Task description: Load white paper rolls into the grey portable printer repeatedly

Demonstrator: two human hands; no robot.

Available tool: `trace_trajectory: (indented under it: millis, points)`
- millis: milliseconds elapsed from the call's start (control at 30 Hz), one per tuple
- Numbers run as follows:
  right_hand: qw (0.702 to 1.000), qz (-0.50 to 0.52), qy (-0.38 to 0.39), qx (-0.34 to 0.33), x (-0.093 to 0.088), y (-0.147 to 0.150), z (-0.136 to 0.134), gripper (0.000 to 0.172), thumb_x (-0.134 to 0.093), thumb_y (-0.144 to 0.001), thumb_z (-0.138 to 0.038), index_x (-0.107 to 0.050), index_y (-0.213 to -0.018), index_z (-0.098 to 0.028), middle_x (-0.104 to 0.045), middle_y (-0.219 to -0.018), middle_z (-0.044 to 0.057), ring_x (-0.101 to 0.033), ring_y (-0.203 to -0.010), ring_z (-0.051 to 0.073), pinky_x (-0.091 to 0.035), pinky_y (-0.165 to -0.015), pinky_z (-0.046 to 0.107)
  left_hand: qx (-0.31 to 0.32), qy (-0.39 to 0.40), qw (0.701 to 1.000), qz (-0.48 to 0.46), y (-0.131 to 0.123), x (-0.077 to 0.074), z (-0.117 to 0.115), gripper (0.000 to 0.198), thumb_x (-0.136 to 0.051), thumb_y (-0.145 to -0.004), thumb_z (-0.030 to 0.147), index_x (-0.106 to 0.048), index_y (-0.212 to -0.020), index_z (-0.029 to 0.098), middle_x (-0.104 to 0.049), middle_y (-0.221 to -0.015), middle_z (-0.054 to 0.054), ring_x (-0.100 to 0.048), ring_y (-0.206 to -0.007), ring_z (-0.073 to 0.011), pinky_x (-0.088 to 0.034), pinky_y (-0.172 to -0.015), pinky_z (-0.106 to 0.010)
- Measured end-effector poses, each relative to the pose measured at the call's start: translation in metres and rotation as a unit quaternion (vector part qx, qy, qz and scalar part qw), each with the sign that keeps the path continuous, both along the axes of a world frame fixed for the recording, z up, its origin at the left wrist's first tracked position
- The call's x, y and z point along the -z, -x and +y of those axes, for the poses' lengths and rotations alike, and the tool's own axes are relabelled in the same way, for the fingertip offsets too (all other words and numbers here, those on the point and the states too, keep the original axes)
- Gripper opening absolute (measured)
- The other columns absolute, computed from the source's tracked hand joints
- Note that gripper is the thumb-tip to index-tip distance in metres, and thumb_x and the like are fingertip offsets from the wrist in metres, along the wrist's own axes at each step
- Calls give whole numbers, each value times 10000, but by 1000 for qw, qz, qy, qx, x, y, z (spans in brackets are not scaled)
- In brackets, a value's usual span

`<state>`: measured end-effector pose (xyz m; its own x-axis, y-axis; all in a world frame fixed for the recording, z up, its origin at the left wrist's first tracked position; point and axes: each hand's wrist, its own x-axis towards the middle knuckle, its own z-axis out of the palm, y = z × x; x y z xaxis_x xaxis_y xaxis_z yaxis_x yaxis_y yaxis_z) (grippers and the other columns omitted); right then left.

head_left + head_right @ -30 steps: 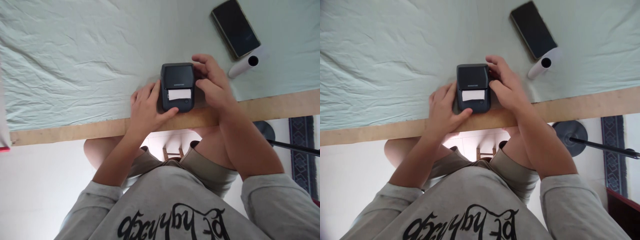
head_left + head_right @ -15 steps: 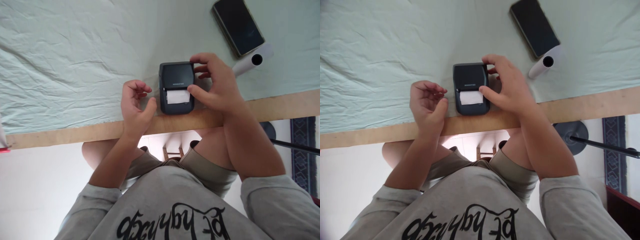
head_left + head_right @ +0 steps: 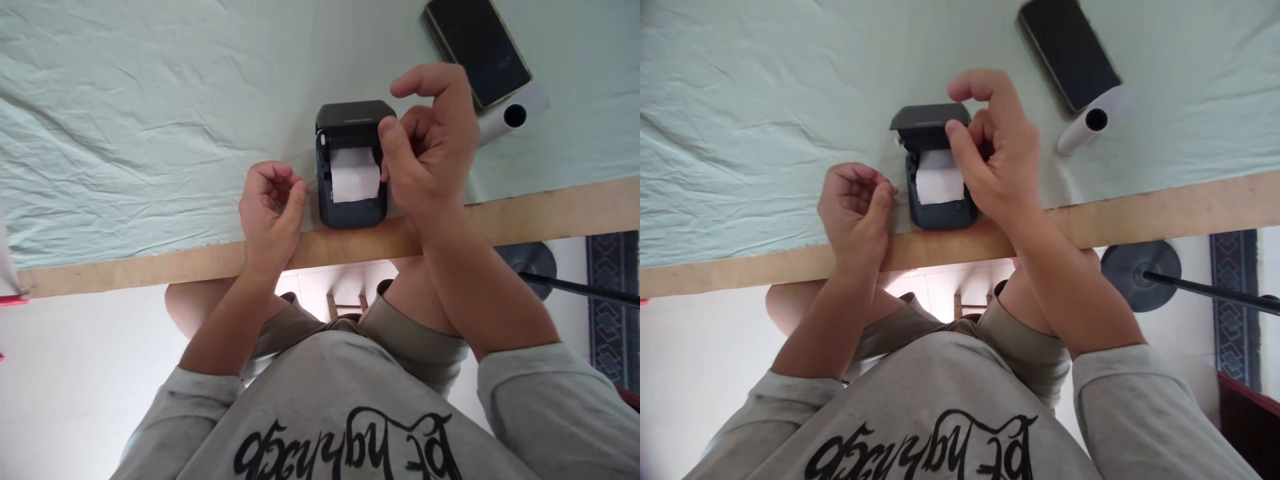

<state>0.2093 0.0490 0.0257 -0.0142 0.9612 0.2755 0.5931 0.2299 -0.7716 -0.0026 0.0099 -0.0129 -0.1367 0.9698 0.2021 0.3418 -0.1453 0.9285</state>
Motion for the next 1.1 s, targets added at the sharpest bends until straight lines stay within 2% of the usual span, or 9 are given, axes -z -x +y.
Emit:
trace_trajectory:
  millis: [100, 200, 333, 433, 500, 600, 700, 833, 1100]
  points:
    - [999, 39, -17, 20, -6, 6, 0, 168, -454, -1044, -376, -484, -1204, -332, -704, -1234, 33, -747, -866, 216, -604, -646, 392, 14, 26, 999, -27, -1, -7, -4, 482, -605, -1015, 737, -644, -968, 260, -670, -766, 14, -644, -623, -138, -544, -590, -289]
    - [999, 26, -9, 17, -9, 6, 1, 187, -487, -993, -290, -493, -1179, -310, -754, -1045, 22, -765, -955, 229, -581, -634, 355, 30, 35, 999, -21, -2, -17, -9, 535, -583, -1039, 720, -607, -789, 247, -558, -600, 37, -514, -519, -120, -411, -502, -288]
    - [994, -103, 22, -42, -17, 6, 12, 148, -588, -928, -268, -597, -1071, -309, -809, -1030, 5, -771, -913, 242, -612, -754, 403, 44, 22, 998, 32, -3, -23, -12, 691, -533, -1078, 683, -433, -579, 215, -426, -510, 35, -406, -484, -108, -282, -491, -326]
    - [960, -253, 89, -83, -28, 9, 23, 132, -623, -895, -244, -673, -991, -320, -831, -1105, 11, -774, -1014, 310, -608, -820, 484, 43, 11, 999, 27, -3, -19, -11, 653, -470, -1108, 670, -484, -636, 218, -457, -532, 35, -440, -502, -110, -321, -504, -311]
    - [942, -298, 115, -102, -35, 10, 29, 203, -652, -860, -231, -712, -1032, -321, -835, -1134, 13, -761, -1080, 353, -596, -836, 522, 41, -1, 999, 9, -2, -14, -9, 565, -449, -1125, 644, -573, -762, 229, -533, -590, 37, -478, -515, -108, -371, -516, -283]
    - [935, -296, 130, -148, -42, 8, 31, 288, -671, -832, -249, -729, -1103, -329, -836, -1141, 11, -747, -1086, 366, -574, -855, 529, 61, -21, 998, 2, -1, -9, -7, 355, -508, -1135, 498, -679, -972, 233, -680, -768, 15, -538, -537, -98, -447, -542, -252]
    - [935, -276, 139, -177, -45, 3, 31, 309, -657, -840, -265, -720, -1131, -346, -818, -1194, 19, -728, -1081, 359, -544, -863, 520, 88, -39, 995, 31, 1, -8, -6, 203, -533, -1066, 215, -725, -1001, 217, -737, -886, -5, -603, -600, -102, -521, -629, -249]
    - [931, -267, 178, -176, -46, 4, 34, 405, -678, -767, -180, -715, -1121, -371, -796, -1143, 19, -700, -1046, 373, -507, -853, 516, 97, -26, 995, 9, 1, -8, -7, 324, -497, -904, 18, -754, -948, 209, -728, -816, 15, -613, -609, -97, -509, -622, -227]
    - [904, -327, 205, -181, -50, 13, 39, 450, -691, -776, -116, -707, -1154, -360, -760, -1075, 30, -665, -942, 337, -456, -777, 455, 93, -15, 995, -24, 3, -7, -6, 371, -487, -827, 9, -793, -891, 209, -724, -737, 27, -615, -581, -93, -492, -571, -203]
